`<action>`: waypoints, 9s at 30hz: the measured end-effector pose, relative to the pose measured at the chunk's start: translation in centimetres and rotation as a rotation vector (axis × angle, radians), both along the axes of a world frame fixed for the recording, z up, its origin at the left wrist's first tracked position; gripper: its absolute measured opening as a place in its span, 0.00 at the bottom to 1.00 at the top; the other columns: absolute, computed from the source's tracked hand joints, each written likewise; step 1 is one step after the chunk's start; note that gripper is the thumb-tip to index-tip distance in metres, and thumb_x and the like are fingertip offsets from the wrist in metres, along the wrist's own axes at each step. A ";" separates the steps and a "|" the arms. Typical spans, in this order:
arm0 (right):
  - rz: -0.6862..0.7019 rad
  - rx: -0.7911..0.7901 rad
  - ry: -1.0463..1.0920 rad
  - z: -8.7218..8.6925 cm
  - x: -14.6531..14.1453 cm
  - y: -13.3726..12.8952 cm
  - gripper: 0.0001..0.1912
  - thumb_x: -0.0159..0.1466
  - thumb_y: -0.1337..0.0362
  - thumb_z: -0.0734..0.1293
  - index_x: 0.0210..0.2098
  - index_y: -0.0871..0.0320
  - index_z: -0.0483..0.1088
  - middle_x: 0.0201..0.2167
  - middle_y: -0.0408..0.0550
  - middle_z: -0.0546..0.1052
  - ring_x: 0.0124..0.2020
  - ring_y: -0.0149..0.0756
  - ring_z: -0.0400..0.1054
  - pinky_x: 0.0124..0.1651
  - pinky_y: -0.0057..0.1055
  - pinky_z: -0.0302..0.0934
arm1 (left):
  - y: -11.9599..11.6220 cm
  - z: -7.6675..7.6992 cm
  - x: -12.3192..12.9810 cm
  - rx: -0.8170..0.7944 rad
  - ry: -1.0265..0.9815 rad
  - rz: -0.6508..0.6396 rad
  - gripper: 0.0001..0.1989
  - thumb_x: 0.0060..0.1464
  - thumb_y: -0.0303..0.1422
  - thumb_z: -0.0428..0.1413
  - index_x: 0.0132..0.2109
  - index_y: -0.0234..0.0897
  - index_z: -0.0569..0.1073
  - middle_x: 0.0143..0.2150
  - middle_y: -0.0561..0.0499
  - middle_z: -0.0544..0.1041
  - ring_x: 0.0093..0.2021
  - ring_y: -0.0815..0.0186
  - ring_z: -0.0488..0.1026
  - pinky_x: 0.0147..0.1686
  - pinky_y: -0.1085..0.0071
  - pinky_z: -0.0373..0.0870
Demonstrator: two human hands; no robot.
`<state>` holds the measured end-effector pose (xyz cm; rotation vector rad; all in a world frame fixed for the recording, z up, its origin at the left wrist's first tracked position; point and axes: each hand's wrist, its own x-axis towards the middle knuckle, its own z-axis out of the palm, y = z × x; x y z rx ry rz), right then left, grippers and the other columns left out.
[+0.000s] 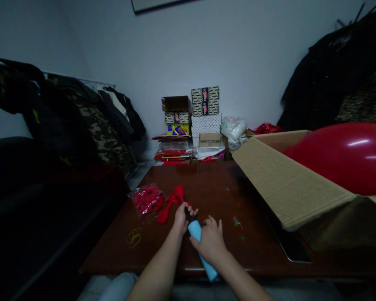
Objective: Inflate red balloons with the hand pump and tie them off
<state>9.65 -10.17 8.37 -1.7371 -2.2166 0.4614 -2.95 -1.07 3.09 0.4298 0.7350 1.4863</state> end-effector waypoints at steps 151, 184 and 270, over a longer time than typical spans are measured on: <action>-0.054 0.064 -0.177 -3.2 -3.0 0.9 0.27 0.57 0.47 0.58 0.43 0.63 0.70 0.49 0.59 0.68 0.60 0.52 0.48 0.61 0.51 0.26 | 1.3 -3.4 -2.3 -0.042 -0.112 0.105 0.09 0.48 0.35 0.53 0.27 0.38 0.60 0.16 0.61 0.61 0.15 0.75 0.57 0.38 0.60 0.68; -0.038 -0.144 -0.191 -2.7 2.2 -4.9 0.29 0.57 0.46 0.57 0.45 0.63 0.70 0.50 0.59 0.69 0.59 0.53 0.52 0.61 0.53 0.35 | 0.9 -3.7 -4.2 -0.029 -0.428 -0.100 0.07 0.52 0.35 0.51 0.33 0.36 0.69 0.46 0.43 0.72 0.54 0.56 0.65 0.50 0.50 0.60; 0.034 -0.134 -0.119 -5.3 4.0 -7.1 0.30 0.58 0.42 0.55 0.45 0.60 0.70 0.49 0.57 0.70 0.59 0.55 0.52 0.60 0.57 0.37 | 1.3 -4.1 -2.2 -0.073 -0.129 0.116 0.09 0.52 0.34 0.49 0.26 0.37 0.59 0.14 0.61 0.60 0.13 0.75 0.57 0.37 0.61 0.68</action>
